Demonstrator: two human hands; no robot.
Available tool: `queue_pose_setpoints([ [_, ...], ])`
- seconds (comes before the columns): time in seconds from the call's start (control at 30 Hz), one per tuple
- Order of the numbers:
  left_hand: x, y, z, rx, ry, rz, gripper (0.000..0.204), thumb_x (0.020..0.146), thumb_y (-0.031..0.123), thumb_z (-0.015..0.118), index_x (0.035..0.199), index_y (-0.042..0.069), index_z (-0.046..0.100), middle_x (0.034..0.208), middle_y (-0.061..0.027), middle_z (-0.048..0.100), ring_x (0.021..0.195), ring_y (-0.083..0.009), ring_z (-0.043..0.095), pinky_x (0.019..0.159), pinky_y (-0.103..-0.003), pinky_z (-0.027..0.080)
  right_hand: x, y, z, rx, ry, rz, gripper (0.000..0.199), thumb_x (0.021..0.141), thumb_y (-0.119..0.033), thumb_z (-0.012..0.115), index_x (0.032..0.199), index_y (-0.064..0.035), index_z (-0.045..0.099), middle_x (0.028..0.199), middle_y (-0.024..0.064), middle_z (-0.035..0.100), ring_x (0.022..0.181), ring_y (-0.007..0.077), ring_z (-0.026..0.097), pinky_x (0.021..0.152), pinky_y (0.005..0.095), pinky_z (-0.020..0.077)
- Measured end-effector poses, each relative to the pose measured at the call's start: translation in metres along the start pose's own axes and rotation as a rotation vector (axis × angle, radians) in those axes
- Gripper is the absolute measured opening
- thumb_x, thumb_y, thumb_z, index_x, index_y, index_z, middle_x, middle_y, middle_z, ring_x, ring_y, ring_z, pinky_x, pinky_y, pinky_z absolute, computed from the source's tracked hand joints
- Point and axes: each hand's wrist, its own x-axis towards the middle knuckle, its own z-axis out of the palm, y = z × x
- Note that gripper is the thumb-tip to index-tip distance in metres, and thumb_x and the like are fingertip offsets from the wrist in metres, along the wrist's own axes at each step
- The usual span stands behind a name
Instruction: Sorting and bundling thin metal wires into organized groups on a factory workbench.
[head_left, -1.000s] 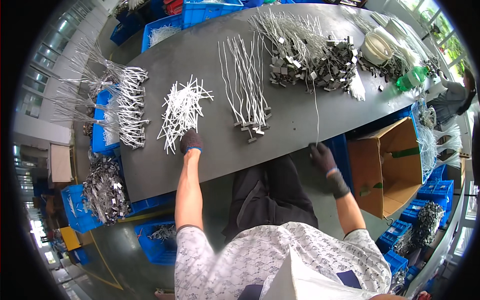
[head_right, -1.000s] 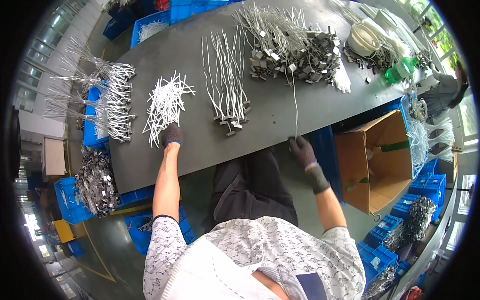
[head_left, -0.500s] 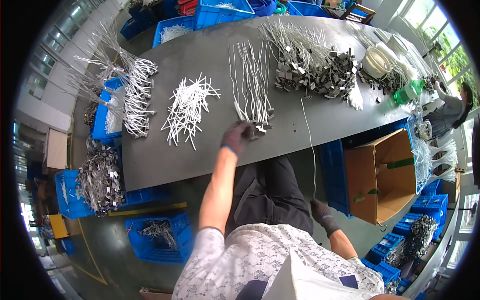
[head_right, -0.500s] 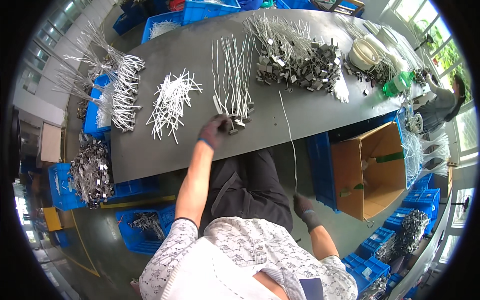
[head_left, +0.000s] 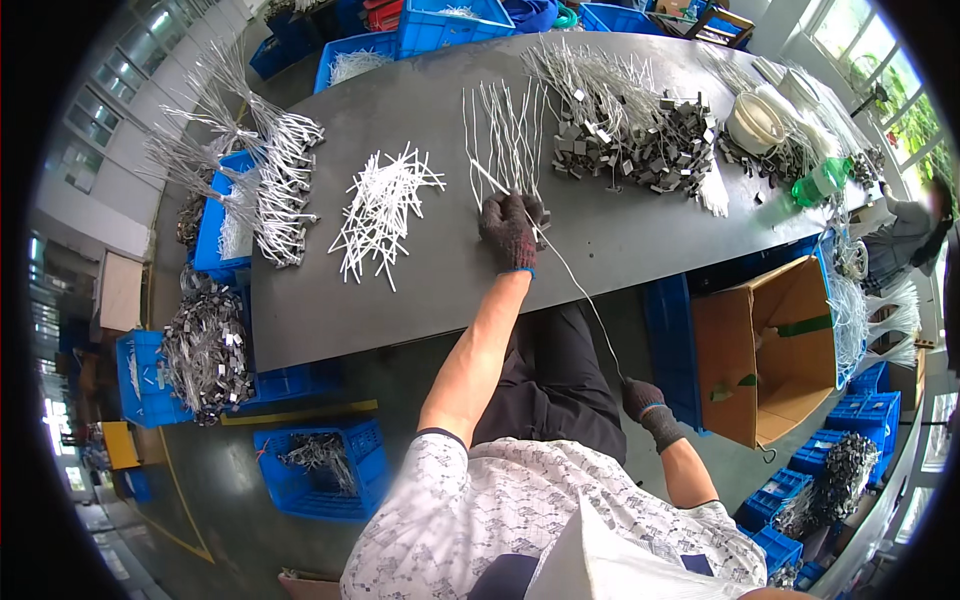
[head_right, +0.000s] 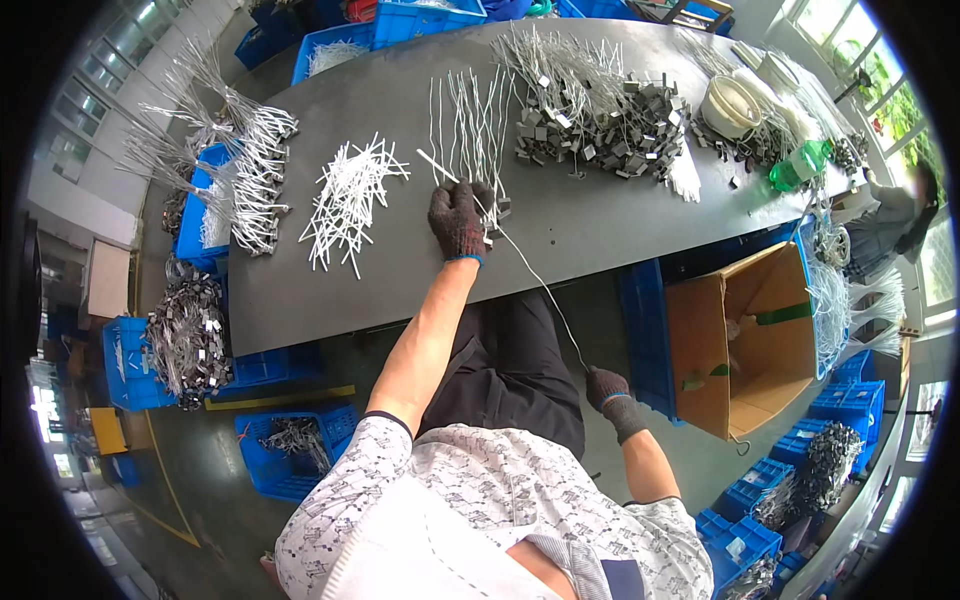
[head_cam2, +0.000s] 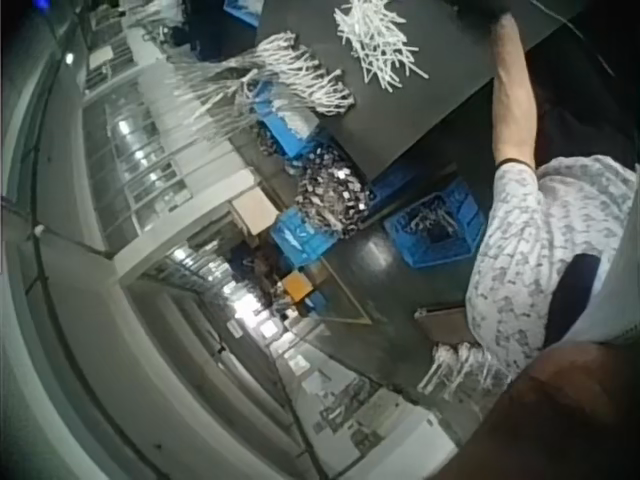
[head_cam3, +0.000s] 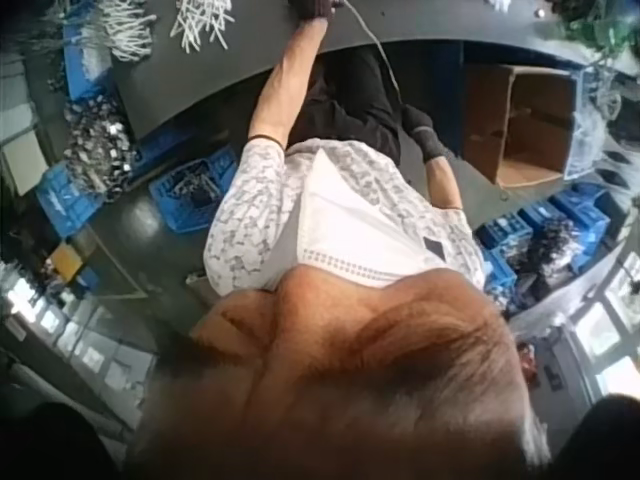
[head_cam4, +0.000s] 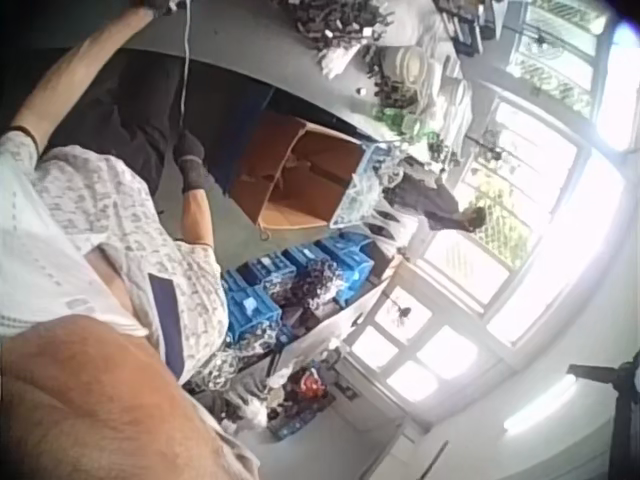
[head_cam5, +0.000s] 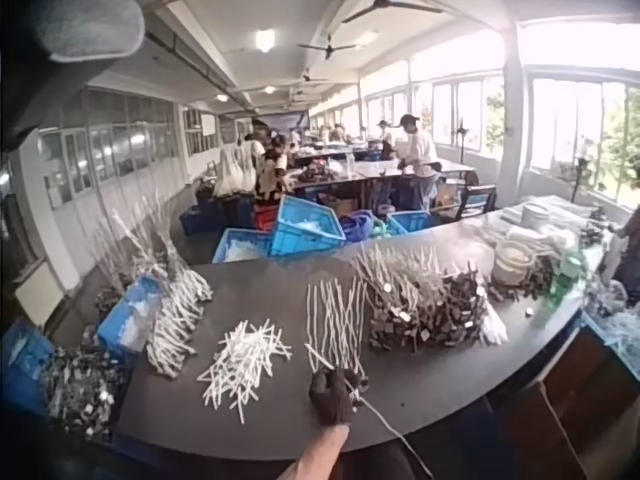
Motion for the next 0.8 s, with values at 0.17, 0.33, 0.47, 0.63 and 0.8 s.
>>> queue_pose_setpoints([
  [0.17, -0.002, -0.004, -0.014, 0.382, -0.34, -0.327, 0.017, 0.098, 0.018, 0.065, 0.088, 0.003, 0.064, 0.074, -0.0067, 0.071, 0.06, -0.0116, 0.065, 0.048, -0.024, 0.049, -0.005, 0.012, 0.013, 0.017, -0.047, -0.028, 0.026, 0.097, -0.023, 0.052, 0.108, -0.0068, 0.069, 0.095, 0.0215, 0.072, 0.092, 0.0411, 0.07, 0.076, 0.0509, 0.0548],
  [0.33, -0.01, -0.03, -0.007, 0.378, -0.367, -0.274, 0.02, 0.096, 0.021, 0.069, 0.09, 0.001, 0.071, 0.077, -0.0047, 0.071, 0.067, -0.0112, 0.067, 0.064, -0.025, 0.057, 0.023, -0.017, -0.036, 0.474, 0.204, -0.177, 0.023, 0.098, -0.026, 0.057, 0.105, -0.0064, 0.067, 0.095, 0.0214, 0.071, 0.09, 0.0409, 0.069, 0.073, 0.0462, 0.0532],
  [0.47, -0.06, -0.064, -0.019, 0.377, -0.475, -0.409, 0.02, 0.095, 0.02, 0.072, 0.09, 0.001, 0.073, 0.079, -0.0037, 0.071, 0.074, -0.0106, 0.065, 0.07, -0.026, 0.054, 0.05, -0.122, -0.162, 0.992, 0.626, -0.265, 0.03, 0.097, -0.017, 0.062, 0.121, 0.0016, 0.06, 0.098, 0.0223, 0.068, 0.085, 0.0288, 0.068, 0.072, 0.0373, 0.0524],
  [0.63, -0.085, -0.062, -0.035, 0.593, -0.545, -0.289, 0.021, 0.095, 0.021, 0.071, 0.091, 0.0, 0.073, 0.079, -0.0029, 0.069, 0.075, -0.0089, 0.06, 0.069, -0.029, 0.05, 0.137, -0.127, -0.159, 0.468, 1.013, -0.383, 0.048, 0.088, -0.009, 0.066, 0.132, 0.0033, 0.054, 0.113, 0.0257, 0.066, 0.094, 0.0413, 0.066, 0.078, 0.043, 0.0548],
  [0.8, -0.043, -0.061, -0.047, 0.626, -0.496, -0.294, 0.022, 0.097, 0.02, 0.068, 0.097, -0.001, 0.074, 0.086, -0.003, 0.072, 0.079, -0.0103, 0.062, 0.071, -0.029, 0.051, 0.179, -0.147, -0.154, 0.336, 1.018, -0.479, 0.053, 0.089, -0.013, 0.066, 0.138, -0.0007, 0.05, 0.111, 0.0246, 0.066, 0.091, 0.0394, 0.067, 0.073, 0.0444, 0.0549],
])
